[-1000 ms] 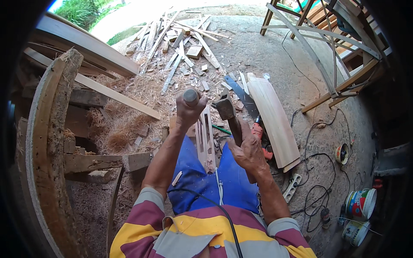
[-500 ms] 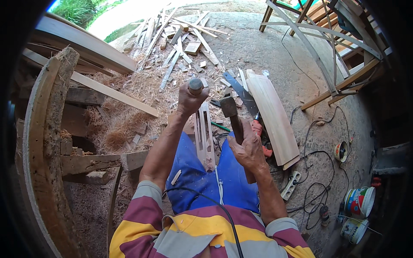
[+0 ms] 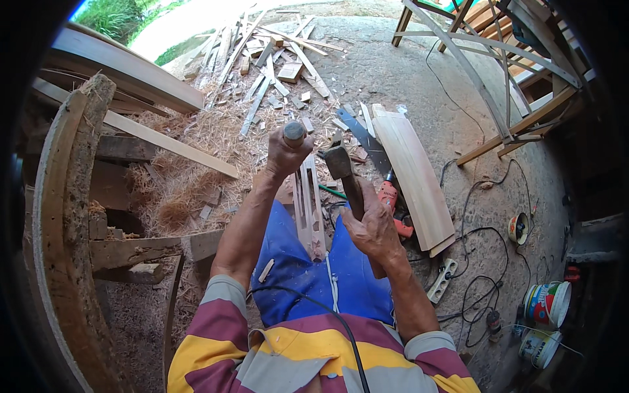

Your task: The person carves a slot into a piece of wood by striking a chisel with the back of an ax head.

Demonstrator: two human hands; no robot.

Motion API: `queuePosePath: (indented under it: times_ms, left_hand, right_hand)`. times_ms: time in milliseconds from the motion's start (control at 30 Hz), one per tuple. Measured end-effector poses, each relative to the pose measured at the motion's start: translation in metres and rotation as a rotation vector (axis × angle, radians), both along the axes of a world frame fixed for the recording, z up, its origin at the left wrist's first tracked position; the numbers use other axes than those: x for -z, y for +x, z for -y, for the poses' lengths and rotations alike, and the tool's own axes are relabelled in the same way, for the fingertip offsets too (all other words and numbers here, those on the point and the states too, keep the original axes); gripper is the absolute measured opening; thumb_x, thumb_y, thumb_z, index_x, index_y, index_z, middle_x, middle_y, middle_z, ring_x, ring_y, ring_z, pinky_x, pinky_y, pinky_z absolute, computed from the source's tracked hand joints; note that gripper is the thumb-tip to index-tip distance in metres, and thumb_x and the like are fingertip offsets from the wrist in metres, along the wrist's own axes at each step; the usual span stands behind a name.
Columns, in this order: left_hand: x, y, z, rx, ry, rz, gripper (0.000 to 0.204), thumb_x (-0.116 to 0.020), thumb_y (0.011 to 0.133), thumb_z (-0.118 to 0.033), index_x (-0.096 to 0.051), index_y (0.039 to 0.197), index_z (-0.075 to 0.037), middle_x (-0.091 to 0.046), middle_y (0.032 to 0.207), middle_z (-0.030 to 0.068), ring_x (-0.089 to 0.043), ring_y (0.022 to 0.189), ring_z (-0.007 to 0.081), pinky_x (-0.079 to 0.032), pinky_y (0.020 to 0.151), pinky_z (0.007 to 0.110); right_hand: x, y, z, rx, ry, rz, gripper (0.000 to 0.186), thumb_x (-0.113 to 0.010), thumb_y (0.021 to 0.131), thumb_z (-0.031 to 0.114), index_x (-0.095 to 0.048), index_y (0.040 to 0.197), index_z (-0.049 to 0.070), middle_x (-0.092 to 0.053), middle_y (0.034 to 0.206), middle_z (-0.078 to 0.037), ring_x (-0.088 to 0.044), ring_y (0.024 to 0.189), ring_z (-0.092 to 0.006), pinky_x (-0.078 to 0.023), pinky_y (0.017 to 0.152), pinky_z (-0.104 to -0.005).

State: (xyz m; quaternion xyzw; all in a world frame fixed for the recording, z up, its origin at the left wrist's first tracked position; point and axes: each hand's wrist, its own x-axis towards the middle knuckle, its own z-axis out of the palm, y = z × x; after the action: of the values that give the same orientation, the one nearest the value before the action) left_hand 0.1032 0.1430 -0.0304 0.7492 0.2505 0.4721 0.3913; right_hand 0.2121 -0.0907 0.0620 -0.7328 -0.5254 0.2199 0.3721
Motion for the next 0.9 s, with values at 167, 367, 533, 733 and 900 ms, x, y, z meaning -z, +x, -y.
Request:
queuePosePath:
  times_ms: [167,367,533,733,900]
  left_hand:
    - [0.002,0.000,-0.003,0.000,0.103,0.036,0.013,-0.071,0.075,-0.011,-0.061,0.079,-0.004,-0.063,0.067,0.0098,-0.063,0.059,0.0202,-0.052,0.058,0.035]
    - [0.011,-0.015,-0.001,0.099,0.340,-0.093,0.026,-0.072,0.081,-0.014,-0.071,0.106,-0.006,-0.072,0.105,0.0126,-0.069,0.100,0.0321,-0.055,0.087,0.040]
    - [0.003,-0.013,0.001,0.064,0.203,0.101,0.021,-0.075,0.075,-0.010,-0.071,0.094,-0.004,-0.072,0.083,0.0120,-0.072,0.077,0.0217,-0.056,0.069,0.034]
    - [0.012,-0.005,0.000,0.087,-0.014,0.039,0.016,-0.073,0.075,-0.011,-0.068,0.088,-0.003,-0.070,0.080,0.0116,-0.070,0.074,0.0221,-0.055,0.067,0.036]
    - [-0.002,-0.005,0.000,0.032,0.397,0.093,0.025,-0.073,0.076,-0.010,-0.070,0.101,-0.006,-0.072,0.093,0.0103,-0.070,0.086,0.0275,-0.055,0.078,0.037]
  right_hand:
    - [-0.034,0.002,-0.018,-0.089,0.155,0.078,0.057,-0.069,0.088,0.008,-0.045,0.140,0.007,-0.069,0.101,-0.021,-0.070,0.092,-0.0403,-0.055,0.081,-0.0438]
    - [-0.025,0.002,-0.060,-0.224,0.003,0.402,0.060,-0.063,0.085,0.002,-0.038,0.139,0.007,-0.067,0.099,-0.028,-0.067,0.088,-0.0489,-0.053,0.076,-0.0548]
    - [-0.040,0.005,-0.058,-0.298,0.046,0.304,0.062,-0.064,0.085,0.004,-0.038,0.142,0.008,-0.067,0.102,-0.029,-0.067,0.092,-0.0476,-0.054,0.078,-0.0526]
    - [-0.055,0.002,-0.072,-0.177,0.169,0.432,0.058,-0.065,0.086,0.003,-0.037,0.137,0.008,-0.067,0.095,-0.026,-0.068,0.087,-0.0460,-0.054,0.067,-0.0525]
    - [-0.036,0.016,-0.076,-0.345,0.005,0.461,0.053,-0.061,0.084,0.004,-0.039,0.132,0.005,-0.066,0.085,-0.027,-0.069,0.082,-0.0436,-0.054,0.071,-0.0527]
